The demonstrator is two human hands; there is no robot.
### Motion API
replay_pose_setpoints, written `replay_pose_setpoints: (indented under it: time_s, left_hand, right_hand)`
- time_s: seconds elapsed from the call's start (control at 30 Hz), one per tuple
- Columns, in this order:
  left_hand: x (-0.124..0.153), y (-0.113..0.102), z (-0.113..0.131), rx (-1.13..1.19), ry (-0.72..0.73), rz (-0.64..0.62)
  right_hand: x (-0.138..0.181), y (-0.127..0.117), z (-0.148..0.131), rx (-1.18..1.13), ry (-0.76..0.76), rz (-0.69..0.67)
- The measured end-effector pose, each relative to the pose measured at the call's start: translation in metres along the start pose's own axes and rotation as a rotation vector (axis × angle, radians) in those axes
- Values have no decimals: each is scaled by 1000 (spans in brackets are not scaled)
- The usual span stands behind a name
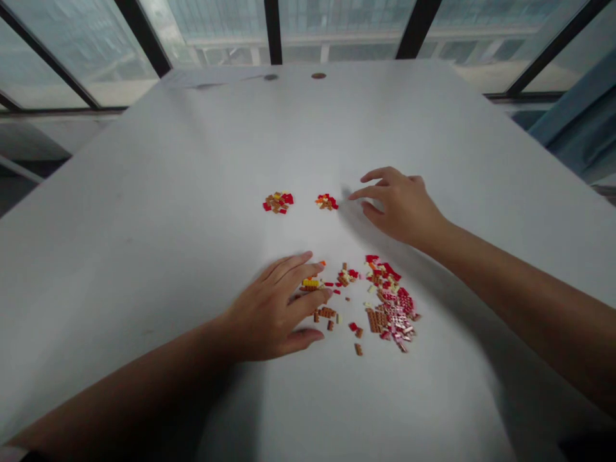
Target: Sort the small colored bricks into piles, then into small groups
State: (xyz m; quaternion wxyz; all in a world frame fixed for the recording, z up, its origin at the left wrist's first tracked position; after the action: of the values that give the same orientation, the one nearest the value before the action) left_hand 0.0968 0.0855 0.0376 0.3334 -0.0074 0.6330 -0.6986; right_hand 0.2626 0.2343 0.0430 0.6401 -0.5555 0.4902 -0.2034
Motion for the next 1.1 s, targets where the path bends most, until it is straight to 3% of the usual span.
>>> replay_pose_setpoints:
  time_s: [0.2,0.33,0.63,0.77,0.97,1.1]
  left_hand:
    - [1,-8,6,-17,55,59]
    - [-2,-16,11,-29,72,101]
    - [-10,-11,9,-46,-51,106]
    - [-12,5,11,-98,-31,-22]
    - [-11,-1,9,-110,-49,45]
    - [-10,3,20,-60,58,-30]
  right_hand:
    - [73,-31,-50,-194,-257,32]
    - [99,-39,-70,-213,-280,101]
    - [96,-34,-74,-246,-261,93]
    - [95,-35,-73,-269,-235,96]
    - [95,-35,-68,-286,-202,104]
    - [95,-36,-63,-310,-160,126]
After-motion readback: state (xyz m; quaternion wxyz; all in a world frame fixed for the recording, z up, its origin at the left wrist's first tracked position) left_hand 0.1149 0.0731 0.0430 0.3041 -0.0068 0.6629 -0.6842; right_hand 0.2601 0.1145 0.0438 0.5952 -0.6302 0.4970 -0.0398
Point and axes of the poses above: each hand's wrist, its own x-axis away from the middle knuckle, its own y-axis out of the palm, z = x × y, the point moved 9 cm from there along -x, towards the middle knuckle, and after that the axes turned 4 degrees about z, right-handed, at the moved point
